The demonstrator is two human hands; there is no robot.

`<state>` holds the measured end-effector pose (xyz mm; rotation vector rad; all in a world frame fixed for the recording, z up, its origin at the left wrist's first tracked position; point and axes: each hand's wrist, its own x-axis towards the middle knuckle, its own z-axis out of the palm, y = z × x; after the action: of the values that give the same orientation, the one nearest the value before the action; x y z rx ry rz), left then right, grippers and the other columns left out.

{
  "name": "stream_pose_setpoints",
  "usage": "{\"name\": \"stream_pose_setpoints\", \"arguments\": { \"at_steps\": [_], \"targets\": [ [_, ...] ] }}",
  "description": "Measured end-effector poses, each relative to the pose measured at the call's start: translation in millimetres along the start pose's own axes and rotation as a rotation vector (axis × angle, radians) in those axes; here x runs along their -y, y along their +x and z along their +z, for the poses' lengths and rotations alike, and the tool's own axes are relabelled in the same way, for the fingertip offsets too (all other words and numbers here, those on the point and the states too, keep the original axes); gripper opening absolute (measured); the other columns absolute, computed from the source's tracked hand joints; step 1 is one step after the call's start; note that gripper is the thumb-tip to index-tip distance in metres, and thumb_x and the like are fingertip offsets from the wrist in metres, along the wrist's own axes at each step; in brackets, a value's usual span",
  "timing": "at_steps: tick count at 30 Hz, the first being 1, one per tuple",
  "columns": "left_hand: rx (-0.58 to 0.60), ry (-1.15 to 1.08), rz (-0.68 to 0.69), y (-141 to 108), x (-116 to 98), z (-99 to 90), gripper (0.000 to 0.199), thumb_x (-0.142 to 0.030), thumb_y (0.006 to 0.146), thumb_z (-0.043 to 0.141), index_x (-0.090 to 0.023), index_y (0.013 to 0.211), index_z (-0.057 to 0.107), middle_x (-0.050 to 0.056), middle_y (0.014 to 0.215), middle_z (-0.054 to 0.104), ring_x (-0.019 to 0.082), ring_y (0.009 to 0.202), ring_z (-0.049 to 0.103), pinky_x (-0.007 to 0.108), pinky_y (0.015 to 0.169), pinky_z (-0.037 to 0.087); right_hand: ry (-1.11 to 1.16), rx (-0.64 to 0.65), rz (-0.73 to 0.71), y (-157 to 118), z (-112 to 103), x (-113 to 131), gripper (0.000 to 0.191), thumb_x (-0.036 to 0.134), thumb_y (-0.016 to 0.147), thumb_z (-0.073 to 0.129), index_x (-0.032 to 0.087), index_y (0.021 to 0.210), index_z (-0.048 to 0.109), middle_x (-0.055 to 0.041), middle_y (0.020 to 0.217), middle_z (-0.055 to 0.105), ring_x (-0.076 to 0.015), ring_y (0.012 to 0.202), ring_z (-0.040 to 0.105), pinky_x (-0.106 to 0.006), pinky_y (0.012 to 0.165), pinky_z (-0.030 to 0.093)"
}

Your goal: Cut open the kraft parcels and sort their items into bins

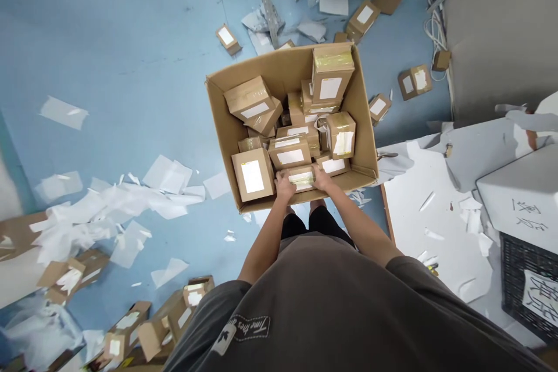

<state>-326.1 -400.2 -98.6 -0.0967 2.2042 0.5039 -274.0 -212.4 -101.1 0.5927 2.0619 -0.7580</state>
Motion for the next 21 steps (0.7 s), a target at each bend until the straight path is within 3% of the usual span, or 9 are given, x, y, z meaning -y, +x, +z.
{"name": "stream_pose_setpoints", "arguments": {
  "at_steps": [8,12,15,18,21],
  "targets": [
    [-0.172,0.043,0.209,-69.5,-21.0,-45.7,0.076,-0.024,0.088,0.072,-0.024,0.162,0.056,0.018,0.177,0.034,0.047,0.156,0.043,0.06,0.127,0.042,0.015,-0.231,-0.013,-91.4,-36.2,16.7,0.093,0.025,0.091,0.079,0.028,0.172,0.034,-0.0165,0.136,0.064,-0.034,0.118,0.073,-0.042,0.108,0.053],
    [-0.22,0.071,0.441,-97.7,-44.3,-79.2,0.075,-0.024,0.088,0.073,-0.024,0.161,0.057,0.018,0.175,0.038,0.043,0.158,0.042,0.058,0.13,0.039,0.086,-0.435,0.023,-153.0,-48.2,21.1,0.087,0.026,0.091,0.076,0.029,0.169,0.037,-0.0155,0.135,0.064,-0.0351,0.117,0.073,-0.043,0.106,0.054],
    [-0.216,0.122,0.663,-120.3,-77.0,-95.2,0.075,-0.022,0.086,0.075,-0.025,0.16,0.058,0.016,0.174,0.039,0.045,0.158,0.04,0.06,0.132,0.037,0.189,-0.609,0.074,-202.2,-51.7,11.5,0.087,0.028,0.092,0.077,0.027,0.169,0.037,-0.0168,0.136,0.064,-0.0359,0.117,0.073,-0.044,0.105,0.055],
    [-0.186,0.186,0.901,-147.2,-121.6,-90.2,0.075,-0.018,0.086,0.074,-0.023,0.159,0.059,0.017,0.173,0.039,0.044,0.161,0.037,0.057,0.135,0.034,0.289,-0.777,0.167,-251.4,-50.9,-14.3,0.086,0.03,0.091,0.078,0.027,0.168,0.038,-0.0168,0.137,0.064,-0.0363,0.117,0.072,-0.045,0.104,0.056],
    [-0.113,0.237,1.103,-179.8,-170.9,-57.3,0.075,-0.018,0.087,0.074,-0.023,0.16,0.058,0.016,0.171,0.039,0.043,0.161,0.037,0.056,0.136,0.033,0.368,-0.938,0.299,-300.4,-43.6,-58.3,0.085,0.027,0.091,0.077,0.026,0.167,0.04,-0.0168,0.136,0.064,-0.0367,0.115,0.072,-0.045,0.103,0.056]
  ]
}}
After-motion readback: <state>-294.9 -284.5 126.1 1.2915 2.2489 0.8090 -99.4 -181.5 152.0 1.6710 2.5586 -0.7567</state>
